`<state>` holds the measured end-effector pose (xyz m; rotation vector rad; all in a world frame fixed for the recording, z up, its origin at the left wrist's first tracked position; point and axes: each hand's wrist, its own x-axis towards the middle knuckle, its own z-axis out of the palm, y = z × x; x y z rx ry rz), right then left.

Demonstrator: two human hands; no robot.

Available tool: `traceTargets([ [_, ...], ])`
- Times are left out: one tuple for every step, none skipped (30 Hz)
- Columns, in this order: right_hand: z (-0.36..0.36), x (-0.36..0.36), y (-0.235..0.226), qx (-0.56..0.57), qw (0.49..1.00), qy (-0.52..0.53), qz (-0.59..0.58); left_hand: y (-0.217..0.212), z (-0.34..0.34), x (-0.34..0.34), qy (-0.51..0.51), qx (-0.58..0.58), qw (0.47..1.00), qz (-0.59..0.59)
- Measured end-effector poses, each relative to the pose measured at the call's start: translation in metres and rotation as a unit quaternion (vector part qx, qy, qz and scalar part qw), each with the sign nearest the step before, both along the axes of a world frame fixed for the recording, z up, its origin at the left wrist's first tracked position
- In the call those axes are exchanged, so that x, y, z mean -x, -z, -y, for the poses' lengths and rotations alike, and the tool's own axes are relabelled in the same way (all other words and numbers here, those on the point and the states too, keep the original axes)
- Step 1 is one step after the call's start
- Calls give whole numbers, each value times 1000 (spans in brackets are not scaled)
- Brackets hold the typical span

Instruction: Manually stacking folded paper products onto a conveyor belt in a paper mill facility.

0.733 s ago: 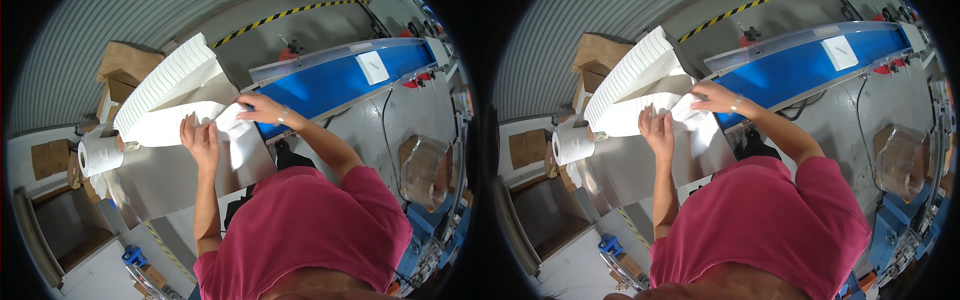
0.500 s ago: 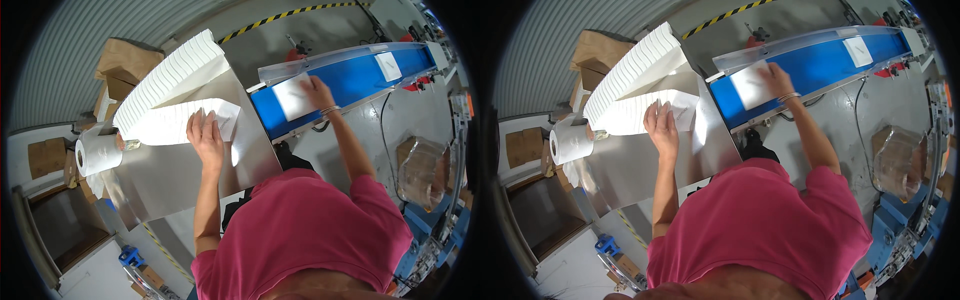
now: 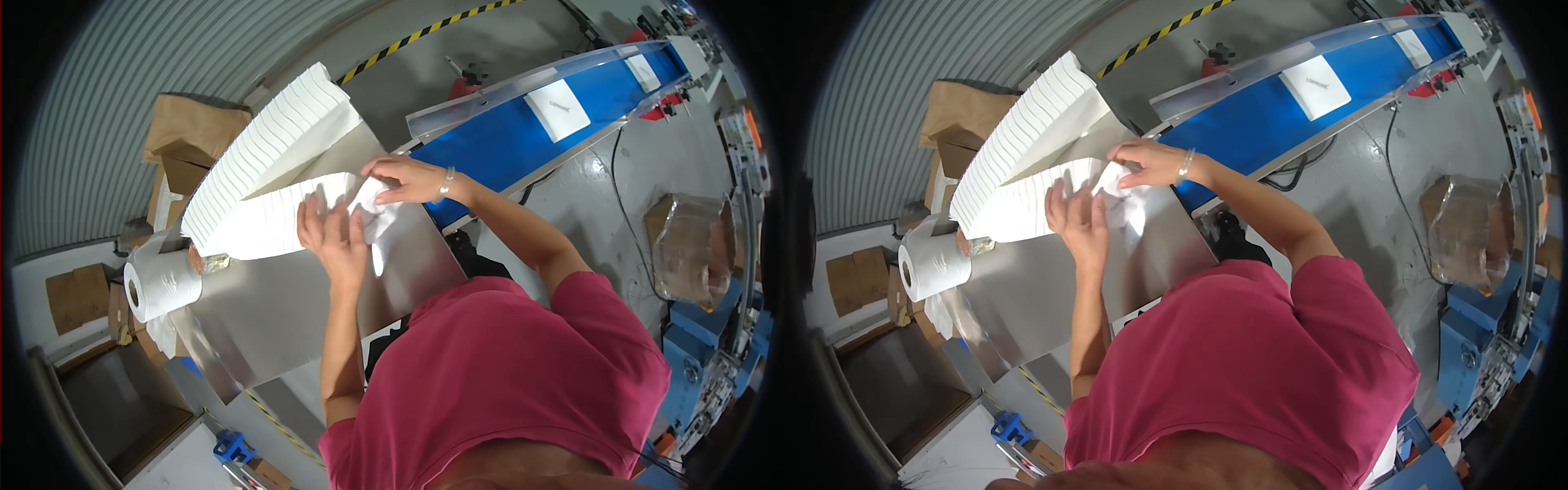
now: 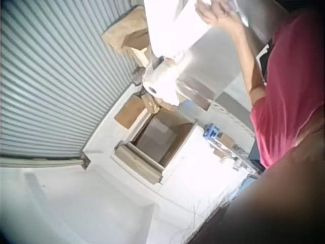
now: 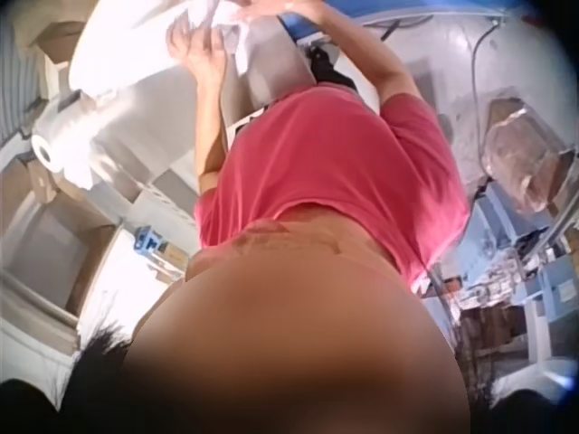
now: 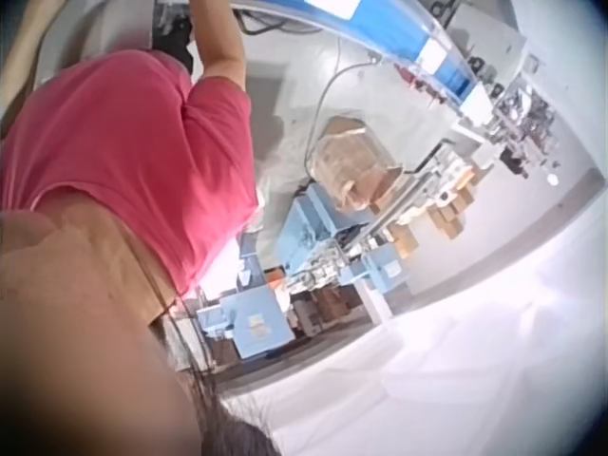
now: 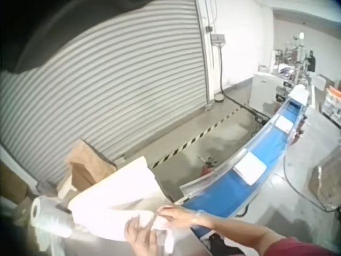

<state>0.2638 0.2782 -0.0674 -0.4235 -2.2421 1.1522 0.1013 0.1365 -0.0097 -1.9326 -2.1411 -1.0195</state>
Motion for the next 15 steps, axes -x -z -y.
traceTargets([
  [7, -10, -21, 173, 977, 5, 128, 6, 3, 6, -21, -8, 1000, 7],
  [10, -22, -12, 200, 973, 56, 97, 7, 3, 7, -32, -34, 999, -7],
  [11, -36, -3, 226, 966, 106, 67, 9, 4, 8, -31, -33, 999, -3],
  [8, -52, -3, 209, 955, 178, 110, 11, 6, 12, -33, -22, 999, 1],
  [3, -68, 4, 236, 929, 259, 120, 12, 6, 15, -37, -13, 999, 3],
  [-1, -86, 15, 262, 895, 338, 130, 10, 5, 13, -34, -25, 999, -2],
  [-11, -110, 29, 184, 876, 412, 168, 10, 3, 12, -38, -24, 999, -1],
  [-15, -119, 9, 209, 837, 455, 221, 12, 3, 13, -35, -32, 999, 2],
  [-20, -140, 22, 83, 824, 504, 245, 11, 2, 12, -23, -41, 999, 8],
  [-22, -141, 16, -43, 796, 542, 264, 12, 2, 12, -25, -36, 999, 1],
  [-22, -138, 11, -119, 742, 582, 310, 12, 3, 13, -28, -35, 999, -1],
  [-19, -133, 6, -193, 679, 615, 352, 12, 5, 15, -26, -35, 999, -5],
  [-16, -127, 3, -282, 651, 612, 350, 12, 4, 14, -21, -37, 999, -6],
  [-12, -112, -7, -241, 739, 542, 319, 11, 5, 14, -22, -37, 999, -8],
  [-10, -94, -16, -197, 817, 463, 282, 9, 7, 14, -22, -29, 999, -16],
])
